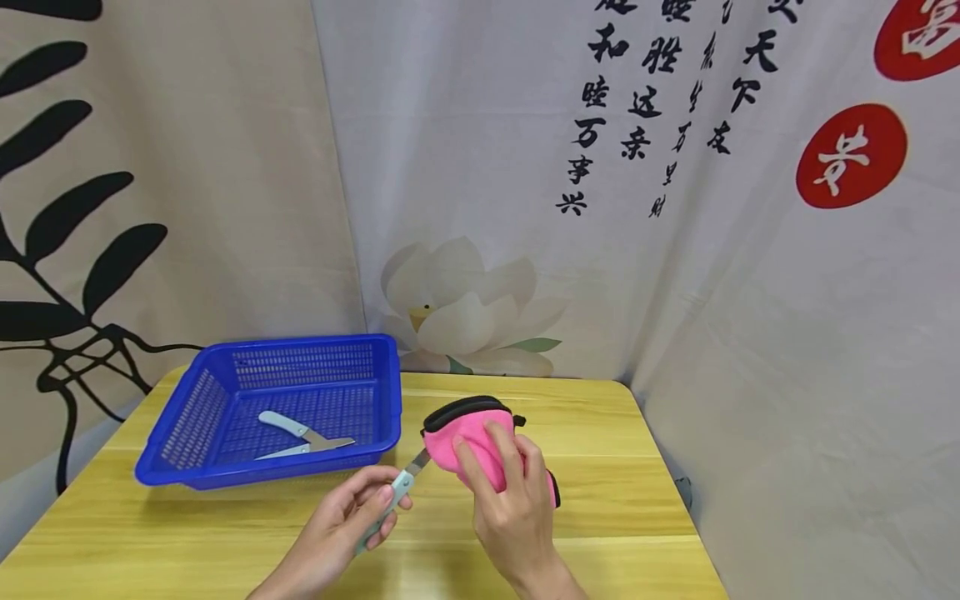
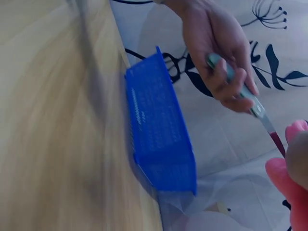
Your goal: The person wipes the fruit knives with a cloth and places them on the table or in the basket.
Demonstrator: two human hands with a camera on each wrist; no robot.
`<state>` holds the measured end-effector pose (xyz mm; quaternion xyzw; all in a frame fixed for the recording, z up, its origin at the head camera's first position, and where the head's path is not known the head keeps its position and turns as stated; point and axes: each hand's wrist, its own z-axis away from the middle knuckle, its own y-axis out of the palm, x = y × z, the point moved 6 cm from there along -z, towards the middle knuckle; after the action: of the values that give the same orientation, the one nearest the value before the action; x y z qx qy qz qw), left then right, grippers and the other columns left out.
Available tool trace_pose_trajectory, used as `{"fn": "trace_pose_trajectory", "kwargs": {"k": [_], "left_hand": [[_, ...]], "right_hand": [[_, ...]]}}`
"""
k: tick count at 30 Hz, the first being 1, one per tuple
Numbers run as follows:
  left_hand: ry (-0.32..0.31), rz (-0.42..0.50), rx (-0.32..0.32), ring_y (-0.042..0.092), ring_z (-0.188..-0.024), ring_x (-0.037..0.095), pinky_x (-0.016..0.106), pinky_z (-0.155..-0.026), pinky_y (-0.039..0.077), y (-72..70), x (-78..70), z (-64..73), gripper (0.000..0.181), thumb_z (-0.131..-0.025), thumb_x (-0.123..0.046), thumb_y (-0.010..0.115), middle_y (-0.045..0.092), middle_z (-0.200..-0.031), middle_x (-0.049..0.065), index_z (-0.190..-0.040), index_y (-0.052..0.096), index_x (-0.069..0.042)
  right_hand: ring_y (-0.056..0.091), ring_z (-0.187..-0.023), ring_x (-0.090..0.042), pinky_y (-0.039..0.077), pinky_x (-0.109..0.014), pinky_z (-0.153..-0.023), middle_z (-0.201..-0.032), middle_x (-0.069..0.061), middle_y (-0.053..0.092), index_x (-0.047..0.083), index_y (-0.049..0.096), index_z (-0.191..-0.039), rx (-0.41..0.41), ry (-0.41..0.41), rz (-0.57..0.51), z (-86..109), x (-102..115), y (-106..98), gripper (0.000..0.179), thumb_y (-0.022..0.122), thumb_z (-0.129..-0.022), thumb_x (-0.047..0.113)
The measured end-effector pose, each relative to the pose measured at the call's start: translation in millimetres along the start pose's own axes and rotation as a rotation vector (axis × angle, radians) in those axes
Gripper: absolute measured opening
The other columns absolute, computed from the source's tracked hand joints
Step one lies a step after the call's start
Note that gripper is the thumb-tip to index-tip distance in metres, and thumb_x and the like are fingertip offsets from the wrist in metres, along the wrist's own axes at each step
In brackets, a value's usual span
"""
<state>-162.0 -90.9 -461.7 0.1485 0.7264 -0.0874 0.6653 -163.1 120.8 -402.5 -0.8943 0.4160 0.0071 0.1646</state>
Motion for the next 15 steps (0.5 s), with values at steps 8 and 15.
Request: {"fn": "trace_pose_trajectory", "kwargs": {"k": [8, 15], "left_hand": [[0.041, 0.021, 0.051, 0.061, -0.082, 0.001, 0.015, -0.068, 0.051, 5.7, -0.5, 0.1, 0.038, -0.122, -0.018, 0.05, 0.072, -0.117, 0.004, -0.148, 0.053, 0.009], [0.017, -0.001, 0.055, 0.061, -0.082, 0.001, 0.014, -0.069, 0.052, 7.2, -1.5, 0.2, 0.037, -0.122, -0.02, 0.05, 0.072, -0.117, 0.005, -0.147, 0.054, 0.008]], "right_hand": [[0.065, -0.102, -0.043, 0.058, -0.043, -0.081, -0.127, -0.026, 0.075, 0.015, 0.084, -0.122, 0.029, -0.12, -0.034, 2.9, 27, 7, 0.037, 0.053, -0.109, 0.002], [0.063, -0.102, -0.043, 0.06, -0.042, -0.075, -0.13, -0.024, 0.074, 0.018, 0.085, -0.125, 0.07, -0.089, 0.014, 8.0, 26, 9, 0.045, 0.048, -0.106, -0.001]]}}
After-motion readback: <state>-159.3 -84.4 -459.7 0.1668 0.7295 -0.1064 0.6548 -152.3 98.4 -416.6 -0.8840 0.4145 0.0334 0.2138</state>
